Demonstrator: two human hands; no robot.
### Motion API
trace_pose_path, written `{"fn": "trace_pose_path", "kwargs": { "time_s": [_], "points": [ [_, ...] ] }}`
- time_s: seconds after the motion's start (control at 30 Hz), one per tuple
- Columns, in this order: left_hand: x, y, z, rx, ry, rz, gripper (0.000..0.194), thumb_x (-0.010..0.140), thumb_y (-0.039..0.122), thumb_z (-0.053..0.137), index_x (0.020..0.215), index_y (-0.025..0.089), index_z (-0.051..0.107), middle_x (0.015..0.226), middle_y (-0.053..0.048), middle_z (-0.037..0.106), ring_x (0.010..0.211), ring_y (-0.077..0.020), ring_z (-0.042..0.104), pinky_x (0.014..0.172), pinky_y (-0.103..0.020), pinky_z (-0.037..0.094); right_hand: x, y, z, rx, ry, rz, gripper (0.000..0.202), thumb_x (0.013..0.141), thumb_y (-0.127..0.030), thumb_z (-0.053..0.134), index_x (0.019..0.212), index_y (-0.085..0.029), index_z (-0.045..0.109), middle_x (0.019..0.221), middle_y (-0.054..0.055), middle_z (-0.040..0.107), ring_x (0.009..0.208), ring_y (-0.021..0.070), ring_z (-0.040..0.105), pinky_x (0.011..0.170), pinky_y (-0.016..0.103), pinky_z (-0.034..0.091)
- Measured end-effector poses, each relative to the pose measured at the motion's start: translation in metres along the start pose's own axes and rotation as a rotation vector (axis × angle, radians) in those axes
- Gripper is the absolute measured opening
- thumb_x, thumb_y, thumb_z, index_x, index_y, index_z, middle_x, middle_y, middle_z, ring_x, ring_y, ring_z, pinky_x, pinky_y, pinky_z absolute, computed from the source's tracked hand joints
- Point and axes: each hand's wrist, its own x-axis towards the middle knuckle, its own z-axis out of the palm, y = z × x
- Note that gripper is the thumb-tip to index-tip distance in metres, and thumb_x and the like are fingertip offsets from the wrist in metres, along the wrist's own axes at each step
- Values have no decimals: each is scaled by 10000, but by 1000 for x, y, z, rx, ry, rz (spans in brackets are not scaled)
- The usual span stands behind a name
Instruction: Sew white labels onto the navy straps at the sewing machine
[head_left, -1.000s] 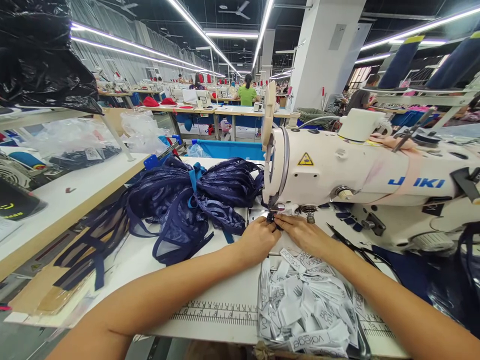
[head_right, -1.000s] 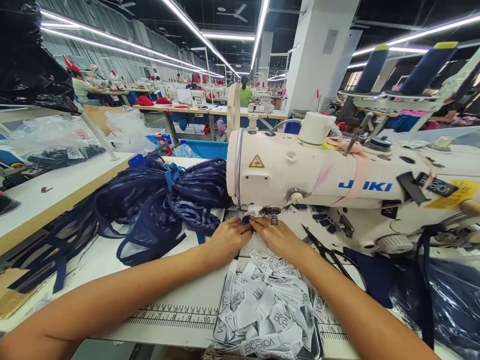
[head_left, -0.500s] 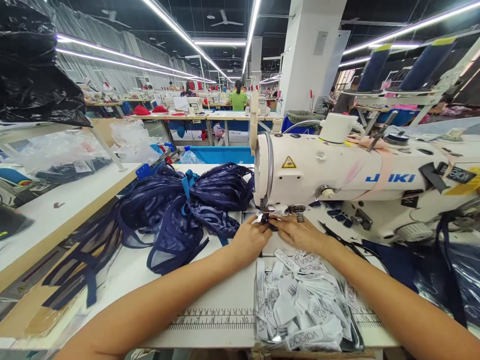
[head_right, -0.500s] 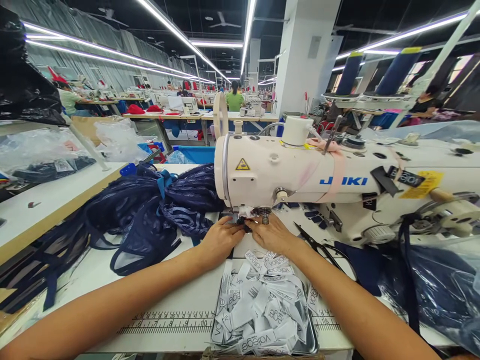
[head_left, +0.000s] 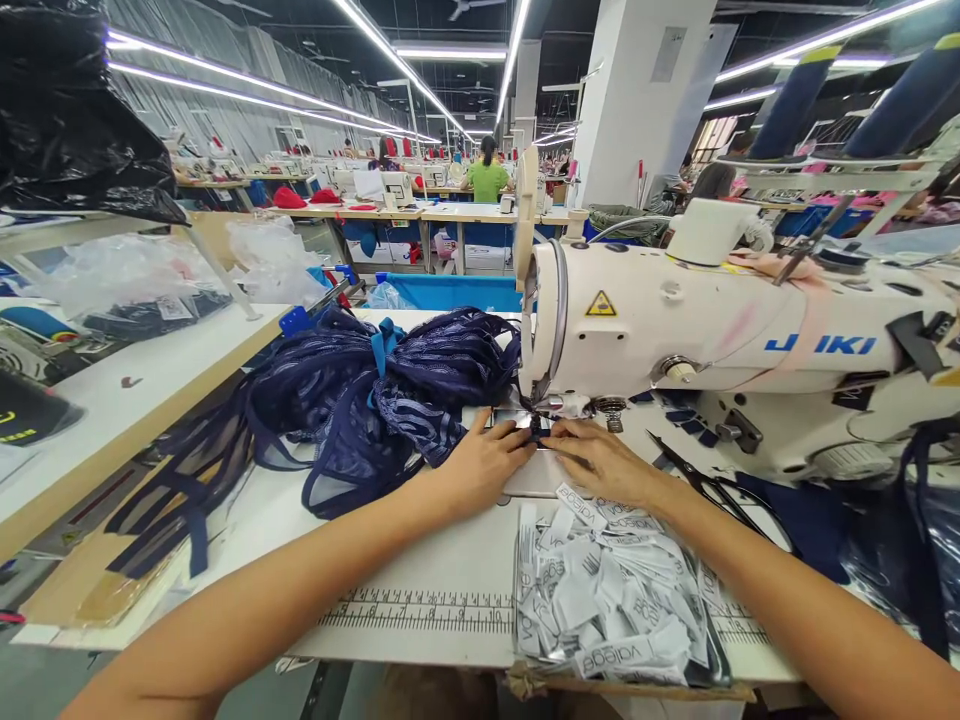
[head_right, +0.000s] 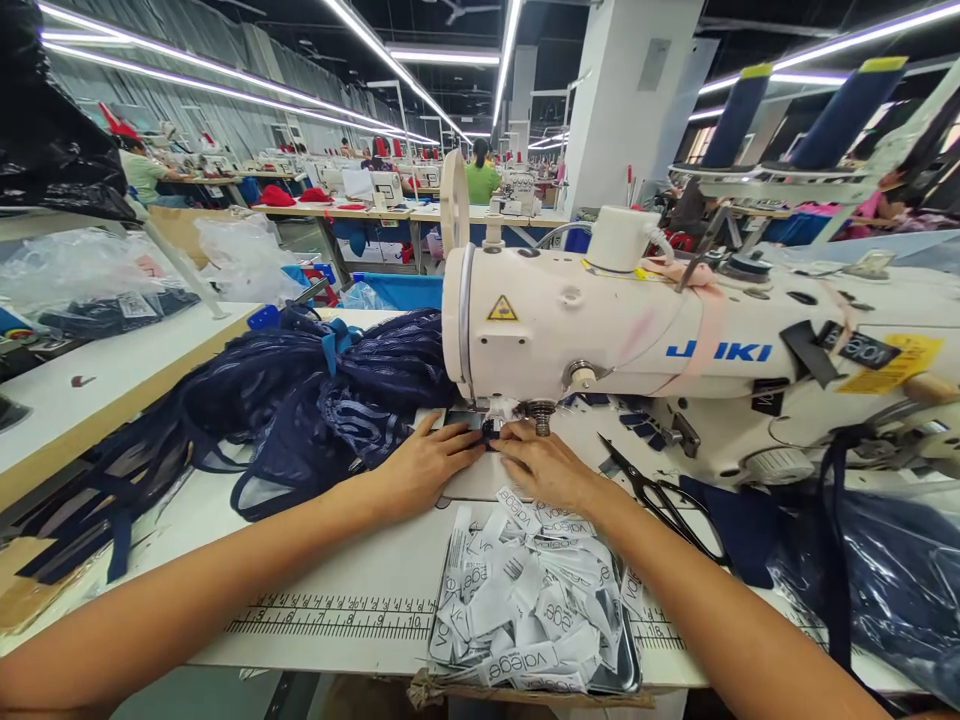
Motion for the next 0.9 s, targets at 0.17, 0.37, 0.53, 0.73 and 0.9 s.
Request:
{"fn": "trace_pose_path", "kwargs": {
  "time_s": [0.17, 0.37, 0.53, 0.73, 0.9],
  "points": [
    [0, 9, 1, 78, -15, -16, 451, 736, 105, 509, 1187, 94, 488, 1258, -159, 497, 1142, -297, 441, 960, -490, 267, -2, 6, -2, 89, 12, -37, 301, 858, -160, 385, 1065, -205, 598, 993, 75, 575, 944, 180, 546, 825, 358, 485],
    [0, 3, -2, 99, 58, 29, 327, 771, 102, 513, 1096, 118, 535, 1139, -132, 586, 1045, -265, 523, 962, -481, 263, -1, -2, -6, -125, -32, -124, 304, 860, -138, 361, 1070, -150, 581, 982, 112, 573, 913, 204, 546, 758, 359, 510],
    [2, -15, -7, 74, 107, -134, 235, 788, 31, 420, 919, 127, 589, 846, -69, 661, 800, -183, 599, 889, -370, 342, 0, -4, -7, -166, -57, -130, 289, 857, -118, 354, 1032, -141, 583, 955, 108, 579, 889, 199, 546, 740, 351, 513],
    [6, -18, -6, -4, 193, -90, 300, 766, 27, 406, 977, 151, 580, 1021, -64, 632, 914, -170, 570, 862, -343, 353, -1, -7, -8, -144, -61, -85, 288, 870, -138, 348, 1027, -146, 589, 964, 101, 577, 866, 191, 558, 744, 343, 509],
    [-4, 2, -4, 156, 285, 55, 212, 839, 158, 402, 797, 135, 608, 868, -89, 631, 825, -196, 554, 756, -357, 359, -1, -11, -9, -112, -39, -66, 304, 881, -153, 336, 1036, -130, 596, 990, 115, 572, 886, 198, 559, 749, 350, 509]
  ]
}}
